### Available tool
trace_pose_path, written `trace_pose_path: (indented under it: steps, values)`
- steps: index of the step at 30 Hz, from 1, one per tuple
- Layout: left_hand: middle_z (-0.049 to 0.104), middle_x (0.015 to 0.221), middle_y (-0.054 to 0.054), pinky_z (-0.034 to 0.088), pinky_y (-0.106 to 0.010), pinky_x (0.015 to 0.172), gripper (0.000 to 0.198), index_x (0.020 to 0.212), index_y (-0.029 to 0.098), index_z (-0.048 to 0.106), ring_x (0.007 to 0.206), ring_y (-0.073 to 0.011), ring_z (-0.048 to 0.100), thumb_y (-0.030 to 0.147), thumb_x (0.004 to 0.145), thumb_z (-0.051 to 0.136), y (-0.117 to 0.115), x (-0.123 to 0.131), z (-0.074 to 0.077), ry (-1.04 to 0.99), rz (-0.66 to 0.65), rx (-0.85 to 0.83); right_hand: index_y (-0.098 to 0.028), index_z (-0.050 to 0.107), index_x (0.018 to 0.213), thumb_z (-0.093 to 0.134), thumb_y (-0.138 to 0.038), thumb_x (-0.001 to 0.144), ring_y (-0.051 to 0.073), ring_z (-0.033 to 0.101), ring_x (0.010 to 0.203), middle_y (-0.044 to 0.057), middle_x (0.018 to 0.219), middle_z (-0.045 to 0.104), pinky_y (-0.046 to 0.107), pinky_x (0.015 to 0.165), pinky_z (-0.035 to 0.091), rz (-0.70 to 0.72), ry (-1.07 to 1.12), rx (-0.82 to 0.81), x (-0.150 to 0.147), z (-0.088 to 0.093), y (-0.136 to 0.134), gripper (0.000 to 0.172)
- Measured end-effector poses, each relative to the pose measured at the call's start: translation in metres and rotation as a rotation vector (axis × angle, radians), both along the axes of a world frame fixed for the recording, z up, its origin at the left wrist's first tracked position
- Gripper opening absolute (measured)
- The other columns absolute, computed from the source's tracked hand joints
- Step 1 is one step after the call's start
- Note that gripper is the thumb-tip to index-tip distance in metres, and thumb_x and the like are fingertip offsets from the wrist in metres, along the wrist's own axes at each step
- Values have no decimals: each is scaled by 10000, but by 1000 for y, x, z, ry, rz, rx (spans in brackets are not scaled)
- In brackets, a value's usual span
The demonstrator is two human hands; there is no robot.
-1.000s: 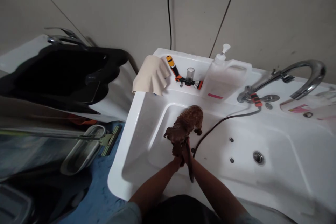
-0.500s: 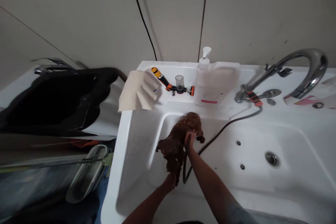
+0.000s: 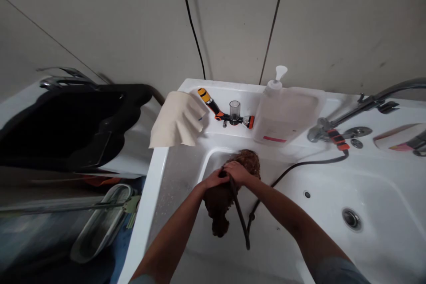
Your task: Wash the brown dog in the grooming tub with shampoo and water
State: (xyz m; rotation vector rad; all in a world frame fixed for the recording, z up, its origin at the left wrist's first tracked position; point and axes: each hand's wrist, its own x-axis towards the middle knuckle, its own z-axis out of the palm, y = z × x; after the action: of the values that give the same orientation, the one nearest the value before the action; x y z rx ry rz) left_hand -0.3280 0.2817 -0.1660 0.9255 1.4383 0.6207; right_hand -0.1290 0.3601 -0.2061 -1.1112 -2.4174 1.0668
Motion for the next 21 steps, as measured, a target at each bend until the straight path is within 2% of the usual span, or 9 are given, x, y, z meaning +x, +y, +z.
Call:
trace_pose_path:
  steps: [2,4,6,9,11,13,15,17,21]
  values:
    - [608,1580,-207,362,-518,1287,1017,1468,136,640,1531,-445,463,418,547,965,-4,10,-8,11,-205,44,-214,783,689,665,-176,832,257,750,950,102,885,850,343,984,527,-101,-54,-7,2,7,16,189]
    - [333,1769,-234,243,-570,1338,1244,1633,123,479,1660,-486,202,433,529,959,-18,19,-15,138,-305,74,-212,692,547,634,-185,853,235,737,801,98,693,793,320,872,527,-177,-82,6,2,12,21,312]
    - [141,1820,-254,131,-612,1354,1320,1693,90,377,1682,-505,-3,450,552,936,-38,30,-23,259,-381,112,-210,660,517,589,-222,894,193,726,738,70,647,770,283,805,519,-128,-67,5,-4,13,15,383]
    - [45,1797,-336,57,-637,1350,1315,1711,1,281,1668,-534,-35,443,627,881,-75,51,-32,319,-443,144,-214,619,484,628,-268,869,181,737,744,71,666,783,275,801,526,-1,-122,-33,-16,11,3,389]
    - [13,1777,-376,54,-650,1344,1291,1710,-41,233,1663,-542,-27,438,676,841,-98,64,-37,324,-427,103,-227,564,435,702,-239,790,228,754,767,120,658,782,329,849,545,50,-210,-57,-19,10,-3,381]
    - [17,1791,-350,56,-648,1349,1254,1723,-11,202,1676,-505,-33,439,716,799,-119,76,-41,303,-363,100,-230,569,438,751,-198,724,264,766,801,148,687,795,366,891,553,105,-272,-76,-19,13,-10,341]
    - [62,1808,-313,47,-619,1365,1227,1730,21,193,1693,-456,-26,429,728,774,-136,85,-46,274,-268,129,-214,672,538,775,-179,703,269,777,903,138,812,838,357,954,547,187,-283,-90,-16,19,-22,198]
    - [106,1809,-304,49,-594,1376,1226,1728,27,190,1696,-451,9,434,728,771,-150,94,-50,251,-155,100,-198,779,713,764,-177,749,264,766,1055,123,984,862,355,1060,512,256,-270,-87,-13,27,-37,44]
    - [183,1810,-259,75,-587,1382,1152,1724,90,232,1693,-455,84,462,767,756,-174,119,-47,175,32,35,-168,828,1080,658,-177,917,293,689,1297,162,1299,804,465,1228,413,183,-270,16,-2,34,-69,236]
